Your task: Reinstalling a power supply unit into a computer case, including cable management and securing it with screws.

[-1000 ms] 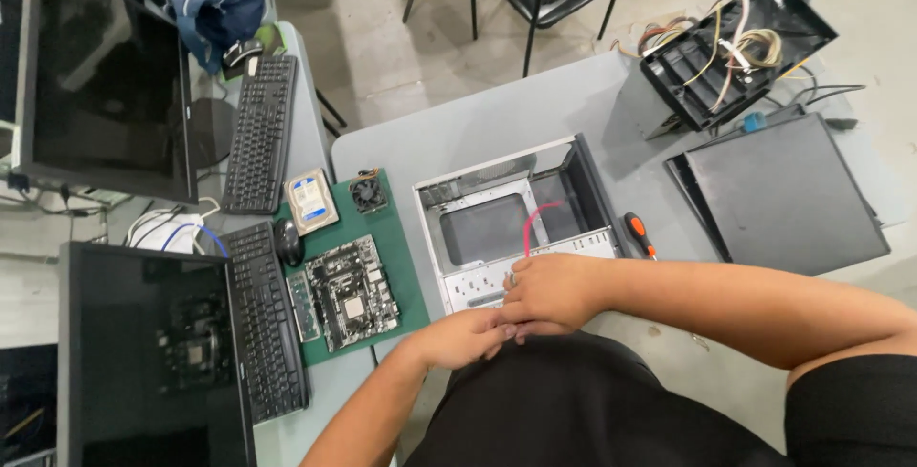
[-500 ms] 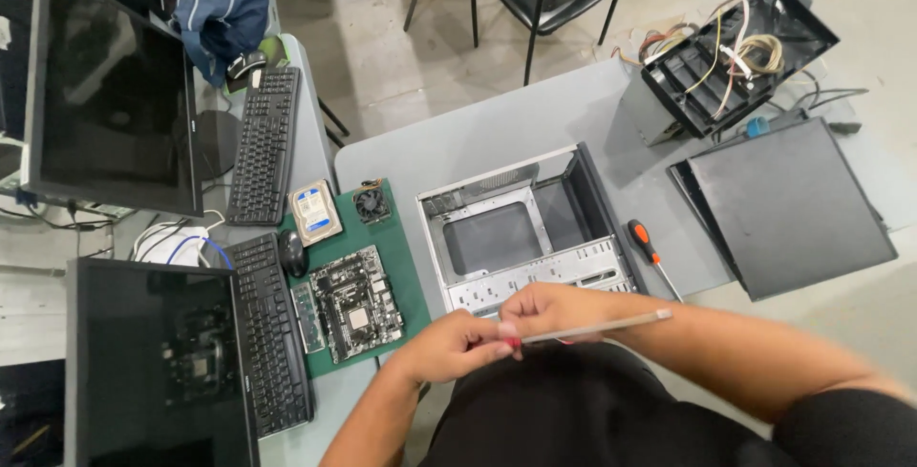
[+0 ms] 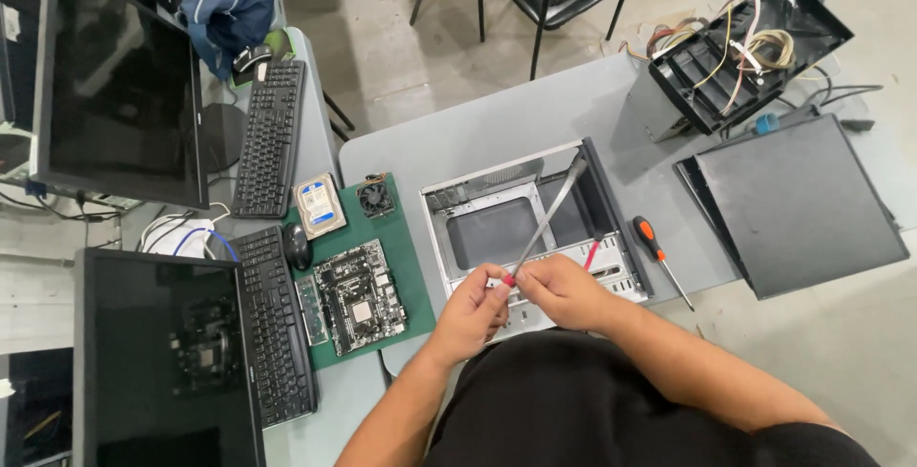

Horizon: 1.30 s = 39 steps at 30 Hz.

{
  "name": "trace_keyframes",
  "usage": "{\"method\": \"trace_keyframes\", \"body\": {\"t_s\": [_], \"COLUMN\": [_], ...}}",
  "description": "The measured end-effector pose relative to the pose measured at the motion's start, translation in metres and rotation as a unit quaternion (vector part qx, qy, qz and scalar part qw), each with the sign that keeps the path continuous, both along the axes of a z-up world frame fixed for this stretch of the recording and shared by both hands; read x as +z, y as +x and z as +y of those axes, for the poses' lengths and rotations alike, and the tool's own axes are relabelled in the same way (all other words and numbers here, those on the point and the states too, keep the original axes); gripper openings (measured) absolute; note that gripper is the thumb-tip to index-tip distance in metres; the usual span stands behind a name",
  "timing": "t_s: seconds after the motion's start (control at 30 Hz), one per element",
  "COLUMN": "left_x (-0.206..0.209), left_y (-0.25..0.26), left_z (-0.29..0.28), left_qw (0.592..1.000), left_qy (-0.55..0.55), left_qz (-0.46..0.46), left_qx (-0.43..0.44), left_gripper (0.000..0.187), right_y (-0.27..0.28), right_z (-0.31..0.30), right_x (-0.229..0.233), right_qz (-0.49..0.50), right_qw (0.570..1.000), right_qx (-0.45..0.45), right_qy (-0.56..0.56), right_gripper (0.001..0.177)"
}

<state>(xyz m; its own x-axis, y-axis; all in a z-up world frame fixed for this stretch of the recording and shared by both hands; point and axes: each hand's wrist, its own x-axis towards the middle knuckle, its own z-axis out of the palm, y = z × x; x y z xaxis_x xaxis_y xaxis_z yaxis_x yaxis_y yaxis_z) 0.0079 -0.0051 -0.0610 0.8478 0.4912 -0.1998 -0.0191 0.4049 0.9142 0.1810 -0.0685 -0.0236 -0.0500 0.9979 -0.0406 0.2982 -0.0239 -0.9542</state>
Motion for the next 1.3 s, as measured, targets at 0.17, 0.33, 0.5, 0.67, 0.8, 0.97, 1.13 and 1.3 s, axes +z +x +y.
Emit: {"method": "trace_keyframes", "body": {"t_s": [0.17, 0.33, 0.5, 0.67, 0.8, 0.97, 1.13, 1.3], "left_x": [0.019, 0.014, 0.015, -0.009, -0.021, -0.015, 0.041, 0.078], "left_y": [0.005, 0.007, 0.001, -0.002, -0.006, -0.004, -0.006, -0.014], "left_z": [0.001, 0.009, 0.024, 0.015, 0.013, 0.000, -0.001, 0.006], "left_qw": [0.997, 0.990, 0.989, 0.994, 0.994, 0.995, 0.951, 0.890], "left_qy": [0.073, 0.129, 0.088, 0.004, -0.036, 0.062, 0.249, 0.342], "left_qz": [0.024, 0.052, 0.076, 0.055, 0.048, 0.072, 0.158, 0.221], "left_qx": [0.027, 0.021, 0.089, 0.097, 0.090, 0.005, -0.089, -0.208], "left_gripper": [0.022, 0.024, 0.027, 0.027, 0.027, 0.028, 0.024, 0.021], "right_y": [-0.005, -0.007, -0.012, -0.008, 0.003, 0.006, 0.010, 0.012], "right_z": [-0.013, -0.016, -0.022, -0.022, -0.018, 0.002, 0.027, 0.043], "right_x": [0.010, 0.035, 0.067, 0.072, 0.096, 0.101, 0.091, 0.080], "right_qz": [-0.024, -0.074, -0.129, -0.114, -0.032, 0.073, 0.233, 0.384], "right_qw": [0.999, 0.995, 0.986, 0.986, 0.984, 0.981, 0.943, 0.861], "right_qx": [-0.028, -0.023, 0.067, 0.110, 0.175, 0.180, 0.186, -0.003], "right_qy": [-0.022, -0.060, -0.081, -0.056, 0.029, 0.024, -0.146, -0.333], "right_gripper": [0.038, 0.038, 0.031, 0.029, 0.026, 0.028, 0.033, 0.030]}}
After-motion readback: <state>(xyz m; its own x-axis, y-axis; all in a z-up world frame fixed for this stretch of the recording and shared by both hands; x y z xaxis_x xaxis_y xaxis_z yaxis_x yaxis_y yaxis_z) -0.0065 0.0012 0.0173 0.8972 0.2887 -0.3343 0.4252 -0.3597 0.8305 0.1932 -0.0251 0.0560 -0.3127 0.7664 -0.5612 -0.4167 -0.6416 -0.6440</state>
